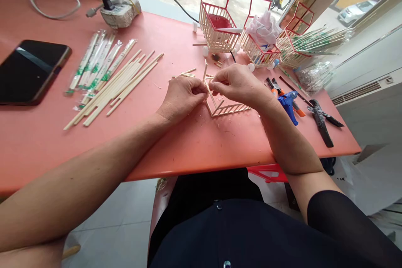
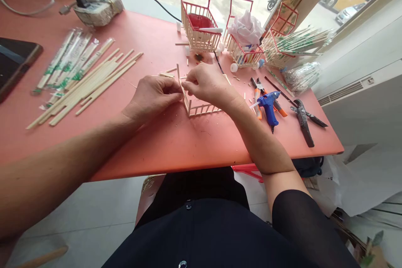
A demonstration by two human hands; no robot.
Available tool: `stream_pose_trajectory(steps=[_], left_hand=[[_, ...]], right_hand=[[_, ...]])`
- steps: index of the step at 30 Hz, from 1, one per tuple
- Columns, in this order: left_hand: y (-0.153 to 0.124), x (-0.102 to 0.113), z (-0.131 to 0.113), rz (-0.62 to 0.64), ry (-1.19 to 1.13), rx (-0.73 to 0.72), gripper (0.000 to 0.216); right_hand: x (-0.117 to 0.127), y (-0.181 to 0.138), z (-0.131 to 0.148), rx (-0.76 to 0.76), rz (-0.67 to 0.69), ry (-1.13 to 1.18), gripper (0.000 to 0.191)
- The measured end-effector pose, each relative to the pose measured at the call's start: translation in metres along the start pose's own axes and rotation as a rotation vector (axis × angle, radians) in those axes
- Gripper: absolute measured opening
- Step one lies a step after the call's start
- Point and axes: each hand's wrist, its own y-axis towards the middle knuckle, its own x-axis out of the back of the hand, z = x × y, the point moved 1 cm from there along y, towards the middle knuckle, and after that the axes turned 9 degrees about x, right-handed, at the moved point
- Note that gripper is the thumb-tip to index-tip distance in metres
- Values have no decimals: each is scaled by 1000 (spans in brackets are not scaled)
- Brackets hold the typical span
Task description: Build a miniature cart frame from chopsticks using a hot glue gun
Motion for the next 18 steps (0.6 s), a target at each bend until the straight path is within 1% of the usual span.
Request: stream_pose_trajectory(steps=[6,11,18], left_hand=[[-1,0,0,-20,17,-29,12],[-2,-1,0,-14,24,-35,14],[-3,-1,-3,-7,35,-45,13]], right_hand=[[1,-2,12,1,49,-80,25],[-2,-4,13,-7,27,-112,20],[-4,-3,13,-25,31,-125,20]])
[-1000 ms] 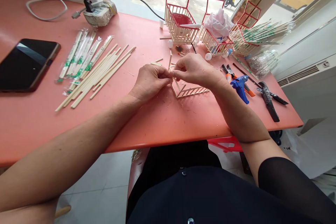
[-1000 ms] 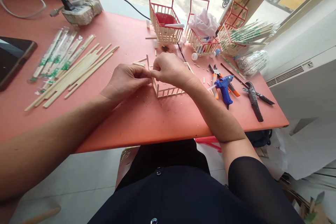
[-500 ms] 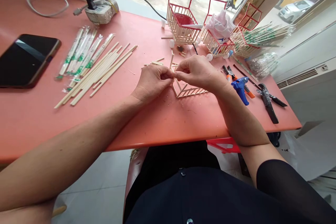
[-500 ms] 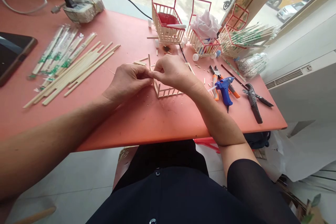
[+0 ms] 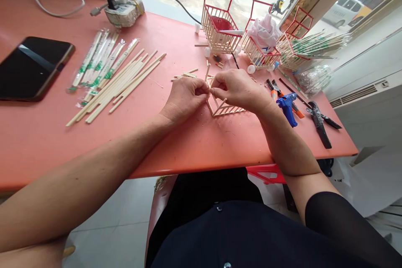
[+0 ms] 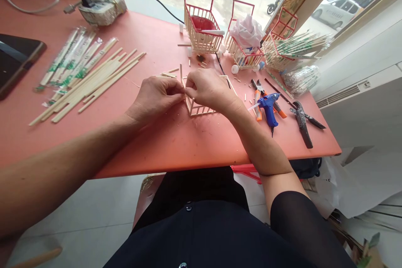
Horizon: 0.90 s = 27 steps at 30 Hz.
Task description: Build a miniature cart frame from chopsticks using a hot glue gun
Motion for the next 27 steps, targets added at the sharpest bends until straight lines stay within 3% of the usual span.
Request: stream_pose_trajectory(steps=[10,15,19,22,27], left_hand=[[0,-1,0,11,17,-14,13],[1,1,-2,28,31,-6,15],[0,3,-4,31,61,25,12],[-3,4,-9,58,54,23,11],[-9,4,-21,174,-130,53,12]], right_hand=[[-2,-3,-12,65,-67,77,18],[1,-44,-9,122,-183,132,23],[-13,-71,-3,190,-175,112,15],[-25,-71,-2,156,-213,99,7],[-23,-63,-9,209,-285,164,20]])
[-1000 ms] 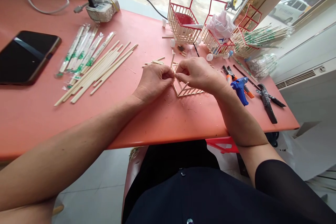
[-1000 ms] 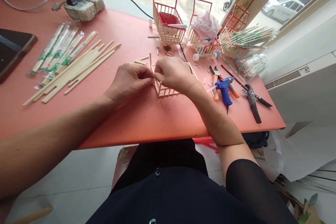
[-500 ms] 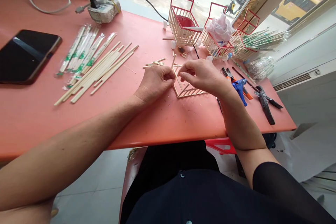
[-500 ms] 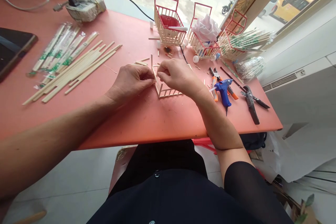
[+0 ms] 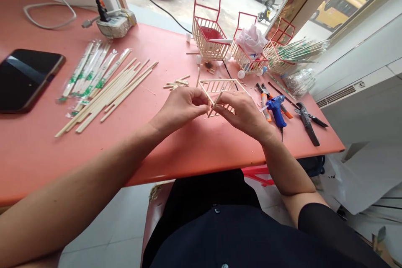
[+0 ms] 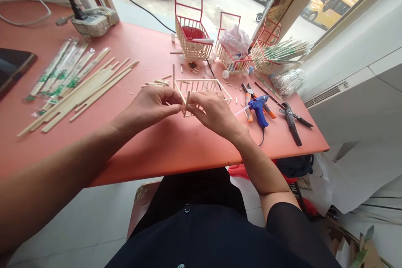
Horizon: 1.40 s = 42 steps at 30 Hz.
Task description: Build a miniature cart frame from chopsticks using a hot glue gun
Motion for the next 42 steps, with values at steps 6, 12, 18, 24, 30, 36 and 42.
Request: stream_pose_trajectory(steps=[6,12,18,24,30,36,42], left_hand=[[-2,0,-8,82,-261,49,16],[-3,-2,-10,81,-322,49,14],[-6,-5,-13,83,-310,29,12],[-9,-8,-16,90,-349,21,11],[-9,-8,-16,118,-360,26,9],[-7,-8,-14,125,-374,37,9],[-8,-10,-15,143,-416,41,10]], right_hand=[[13,1,-12,68,-84,87,27],[20,3,-10,62,-101,91,29],[25,2,-3,-1,-122,79,21],[21,0,-4,5,-163,76,23],[19,0,-5,17,-180,72,21],[19,0,-2,-29,-175,8,21],[20,-1,-3,-4,-195,8,24]])
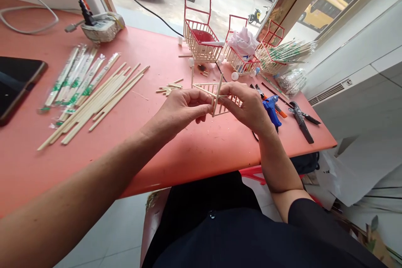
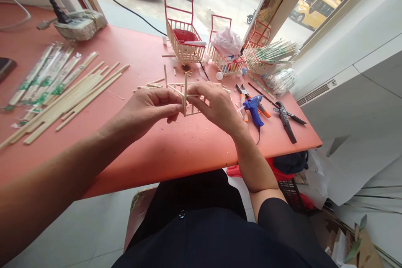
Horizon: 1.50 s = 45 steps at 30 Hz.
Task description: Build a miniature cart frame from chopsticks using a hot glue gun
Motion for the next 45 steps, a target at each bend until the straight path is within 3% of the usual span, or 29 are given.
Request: stream_pose_trajectory(steps=[16,45], left_hand=[[-6,-7,-5,-17,38,-32,7],[-8,-12,-6,27,-48,-21,4]], right_hand=[[3,-6,-3,-4,-37,69,39],[3,-11,-9,108,-104,125,29]])
